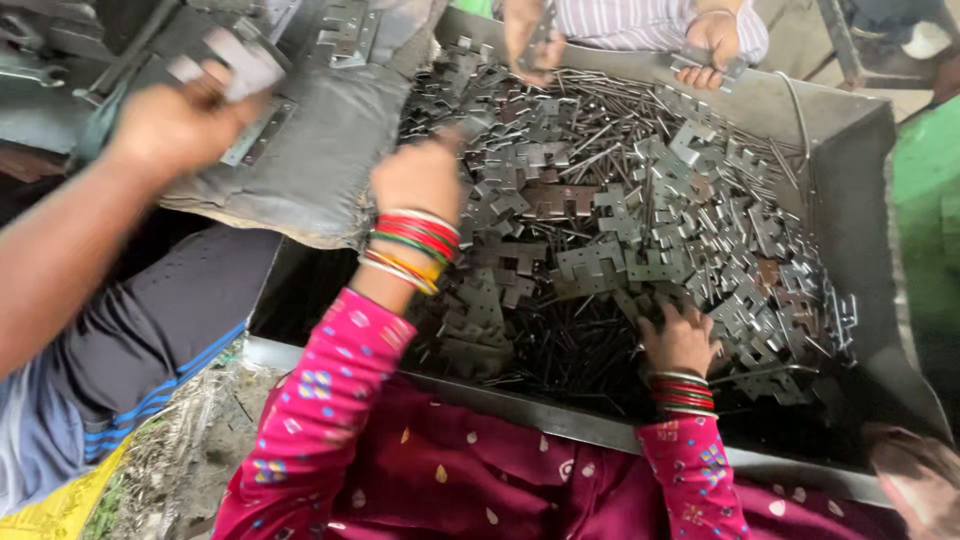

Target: The person sorts through a bin of metal hinge components and pins by hand. They pick out hinge plates and place them onto a padded work surface while other people assist in the sorting.

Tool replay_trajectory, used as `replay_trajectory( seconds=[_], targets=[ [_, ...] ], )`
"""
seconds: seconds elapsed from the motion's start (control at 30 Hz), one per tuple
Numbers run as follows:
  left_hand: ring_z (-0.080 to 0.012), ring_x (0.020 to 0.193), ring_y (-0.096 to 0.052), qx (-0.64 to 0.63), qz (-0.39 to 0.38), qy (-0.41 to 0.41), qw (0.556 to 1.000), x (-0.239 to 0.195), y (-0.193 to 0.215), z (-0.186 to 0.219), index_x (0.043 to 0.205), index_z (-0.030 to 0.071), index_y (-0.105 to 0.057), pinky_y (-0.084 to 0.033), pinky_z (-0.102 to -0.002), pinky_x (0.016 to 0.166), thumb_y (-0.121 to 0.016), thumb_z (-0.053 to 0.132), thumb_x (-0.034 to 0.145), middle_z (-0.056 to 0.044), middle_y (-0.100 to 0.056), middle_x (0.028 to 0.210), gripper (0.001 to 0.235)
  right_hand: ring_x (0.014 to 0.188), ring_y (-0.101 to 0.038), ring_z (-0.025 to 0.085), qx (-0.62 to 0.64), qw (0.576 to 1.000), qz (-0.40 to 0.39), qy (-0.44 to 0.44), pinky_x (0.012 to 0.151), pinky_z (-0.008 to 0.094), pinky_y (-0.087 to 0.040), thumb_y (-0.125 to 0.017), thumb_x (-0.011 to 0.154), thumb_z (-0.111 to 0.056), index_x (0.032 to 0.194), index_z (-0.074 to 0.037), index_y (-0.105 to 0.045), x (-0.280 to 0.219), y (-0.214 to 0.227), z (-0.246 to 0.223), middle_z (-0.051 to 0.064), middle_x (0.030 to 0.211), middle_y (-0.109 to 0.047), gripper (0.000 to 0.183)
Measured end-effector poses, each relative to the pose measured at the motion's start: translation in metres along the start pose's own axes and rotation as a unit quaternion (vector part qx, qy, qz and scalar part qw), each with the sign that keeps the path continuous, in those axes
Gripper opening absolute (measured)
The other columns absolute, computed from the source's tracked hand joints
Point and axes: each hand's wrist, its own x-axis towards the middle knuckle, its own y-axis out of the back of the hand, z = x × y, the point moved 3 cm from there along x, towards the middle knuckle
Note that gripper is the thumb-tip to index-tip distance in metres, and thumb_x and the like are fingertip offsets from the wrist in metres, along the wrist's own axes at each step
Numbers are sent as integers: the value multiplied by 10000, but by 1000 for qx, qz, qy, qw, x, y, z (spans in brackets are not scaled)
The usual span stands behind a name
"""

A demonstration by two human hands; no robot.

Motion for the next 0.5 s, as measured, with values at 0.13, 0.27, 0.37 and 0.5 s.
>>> replay_trajectory(
  seconds=[0.13,0.27,0.37,0.5],
  targets=[
    [-312,922,-737,95,3,173,980,18,-23,-120,1144,189,-685,-543,-494,776,-599,172,951,-72,-769,951,212,1290,-522,371,-30,1000,10,5,977,700,-422,-782,849,-429,1261,-258,-709,-1,-16,13,84,1331,-645,452],
    [-345,1070,-675,130,71,197,969,17,-24,-142,1329,213,-613,-491,-545,811,-583,231,917,-93,-760,1030,414,1274,-529,363,-18,999,37,18,971,702,-398,-769,843,-376,1252,-221,-709,-1,-8,-1,109,1299,-647,442],
    [-302,1146,-660,171,219,116,953,15,1,-75,1388,145,-548,-487,-505,861,-609,285,890,-83,-753,1182,521,1139,-616,358,-21,992,112,52,937,595,-476,-739,901,-314,1155,-122,-708,1,13,-10,124,1202,-690,320],
    [-300,958,-653,-30,-43,-35,998,-11,6,34,1065,141,-671,-495,-506,806,-657,217,868,-85,-724,947,212,1006,-650,254,405,899,166,13,908,415,-529,-678,1075,-234,1157,-61,-696,-13,37,-4,103,1108,-691,192]
  ],
)
